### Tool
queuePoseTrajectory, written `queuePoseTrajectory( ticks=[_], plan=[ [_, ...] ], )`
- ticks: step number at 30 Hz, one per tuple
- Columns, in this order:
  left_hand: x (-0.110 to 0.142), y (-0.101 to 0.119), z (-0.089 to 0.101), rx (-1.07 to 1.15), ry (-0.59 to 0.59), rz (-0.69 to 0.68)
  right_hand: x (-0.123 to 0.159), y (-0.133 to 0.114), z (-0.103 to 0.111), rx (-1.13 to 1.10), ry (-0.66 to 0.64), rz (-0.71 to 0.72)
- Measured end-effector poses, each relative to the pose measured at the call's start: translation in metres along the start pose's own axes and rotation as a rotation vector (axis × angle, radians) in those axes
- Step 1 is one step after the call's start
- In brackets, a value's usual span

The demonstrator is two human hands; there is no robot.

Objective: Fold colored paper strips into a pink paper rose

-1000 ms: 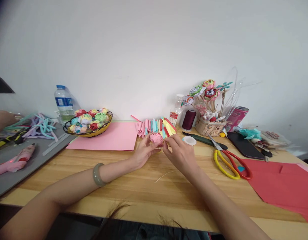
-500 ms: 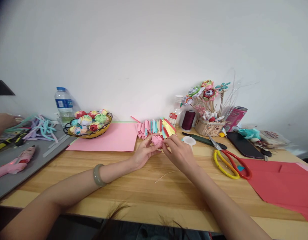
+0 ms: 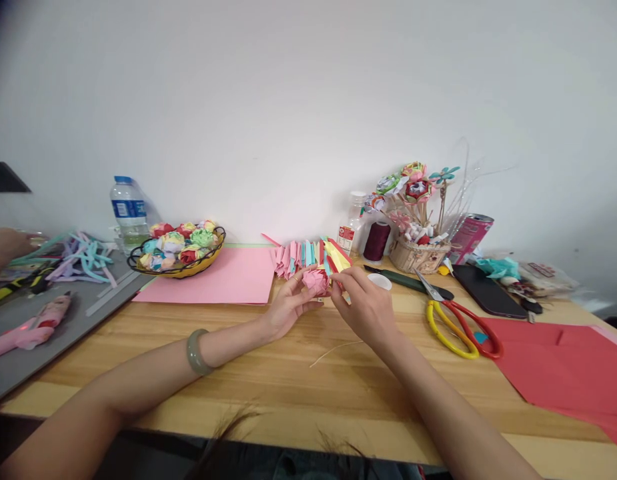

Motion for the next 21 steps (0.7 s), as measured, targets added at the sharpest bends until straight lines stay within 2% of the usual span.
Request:
queuePoseTrajectory(
  ticks=[4,10,13,17,21],
  plan=[
    [0.000,-0.001,-0.001,0.012,-0.011,0.011,-0.002,0.007,-0.005,-0.186,-0.060,-0.083],
    [0.000,0.001,-0.003,-0.030,-0.028,0.000,-0.006,0.003,-0.015,-0.468,-0.217,-0.126],
    [0.001,0.002,-0.002,-0.083,-0.020,-0.015,-0.005,0.005,-0.019,-0.513,-0.247,-0.161],
    [0.001,0.002,-0.001,-0.091,-0.010,-0.018,-0.002,0.016,-0.026,-0.503,-0.273,-0.280],
    [0.001,0.003,-0.002,-0.110,-0.011,-0.026,-0.001,0.014,-0.032,-0.548,-0.365,-0.306]
  ],
)
Point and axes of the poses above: each hand's wrist, its own x-axis away from the middle knuckle, its own z-axis out of the back of the hand, y = z × x, the point moved 9 cm from there along -x, towards the middle knuckle, and after that the axes turned 12 degrees about x, right-handed, at the moved point
